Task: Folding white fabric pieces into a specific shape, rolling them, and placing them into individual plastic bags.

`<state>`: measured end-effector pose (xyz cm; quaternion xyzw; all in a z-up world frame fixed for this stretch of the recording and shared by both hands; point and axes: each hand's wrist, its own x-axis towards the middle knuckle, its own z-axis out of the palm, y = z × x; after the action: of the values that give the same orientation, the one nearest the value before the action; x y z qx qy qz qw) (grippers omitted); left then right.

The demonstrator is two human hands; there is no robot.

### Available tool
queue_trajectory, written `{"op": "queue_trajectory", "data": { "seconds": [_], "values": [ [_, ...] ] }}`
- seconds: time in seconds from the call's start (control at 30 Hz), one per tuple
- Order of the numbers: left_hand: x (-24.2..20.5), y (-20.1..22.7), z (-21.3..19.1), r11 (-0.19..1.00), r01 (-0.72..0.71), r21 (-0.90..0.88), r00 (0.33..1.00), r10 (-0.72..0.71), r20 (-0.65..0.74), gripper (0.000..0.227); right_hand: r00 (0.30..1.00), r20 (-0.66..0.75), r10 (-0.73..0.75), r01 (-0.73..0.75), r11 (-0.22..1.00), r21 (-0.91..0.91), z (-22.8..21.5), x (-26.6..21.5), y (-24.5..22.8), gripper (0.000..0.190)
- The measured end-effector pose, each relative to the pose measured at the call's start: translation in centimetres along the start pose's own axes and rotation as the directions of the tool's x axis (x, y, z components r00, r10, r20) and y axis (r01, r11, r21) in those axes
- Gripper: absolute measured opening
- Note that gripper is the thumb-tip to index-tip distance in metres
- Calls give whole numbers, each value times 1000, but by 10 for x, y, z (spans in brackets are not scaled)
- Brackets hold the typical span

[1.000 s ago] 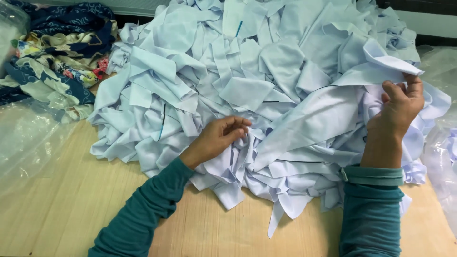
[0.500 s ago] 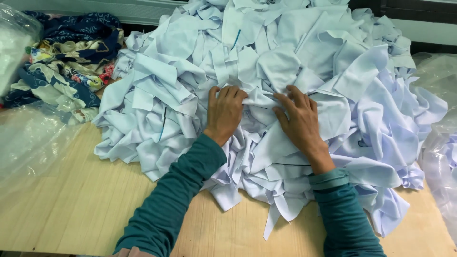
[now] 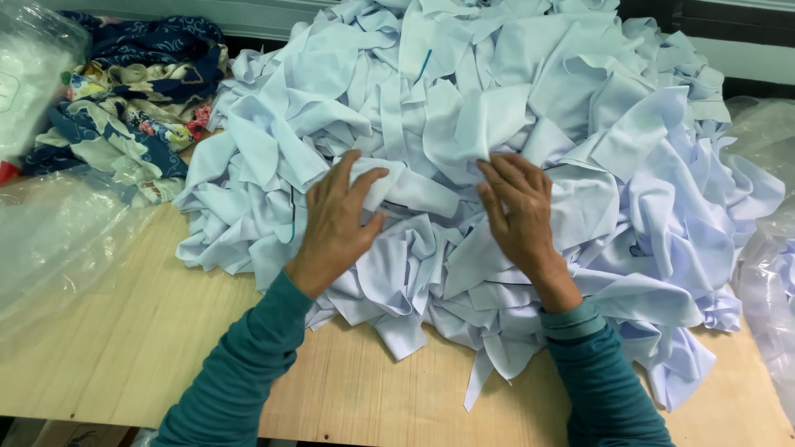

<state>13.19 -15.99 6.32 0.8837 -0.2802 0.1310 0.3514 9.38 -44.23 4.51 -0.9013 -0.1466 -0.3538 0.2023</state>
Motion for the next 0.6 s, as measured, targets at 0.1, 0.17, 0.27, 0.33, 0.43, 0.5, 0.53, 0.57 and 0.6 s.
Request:
{"op": "queue_trajectory", "data": {
  "seconds": [0.1, 0.17, 0.27, 0.33, 0.43, 0.5, 0.53, 0.57, 0.6],
  "values": [
    [-8, 12, 7, 984, -178, -28, 984, 177, -17, 80, 991, 113, -74, 48, 975, 215, 16, -10, -29, 29],
    [-9, 9, 11, 973, -230, 23, 973, 229, 20, 85, 979, 197, -55, -21, 930, 366, 3, -7, -68, 28],
    [-12, -8, 26, 952, -305, 35, 947, 300, 116, 73, 942, 330, -61, -141, 821, 554, -13, -6, -100, 27],
    [-13, -19, 34, 947, -320, -3, 933, 316, 172, 62, 921, 380, -80, -183, 775, 605, -20, -5, -106, 27],
    [-10, -33, 33, 972, -221, -82, 961, 231, 153, 27, 920, 378, -106, -173, 755, 632, -15, -2, -89, 27],
    [-7, -44, 23, 983, 93, -155, 985, -68, 158, 24, 985, 151, -89, 43, 958, 285, 0, -2, -53, 39],
    [-3, -57, 22, 984, 90, -155, 985, -65, 160, 24, 985, 148, -86, 41, 958, 283, 0, -3, -37, 39],
    [1, -69, 21, 899, 195, -392, 979, -155, 133, 23, 993, 108, -47, 40, 997, 70, 1, -4, -20, 49],
    [6, -82, 20, 749, 270, -605, 961, -246, 125, 25, 998, 60, -22, 31, 989, -146, 1, -4, -4, 60]
  ]
}}
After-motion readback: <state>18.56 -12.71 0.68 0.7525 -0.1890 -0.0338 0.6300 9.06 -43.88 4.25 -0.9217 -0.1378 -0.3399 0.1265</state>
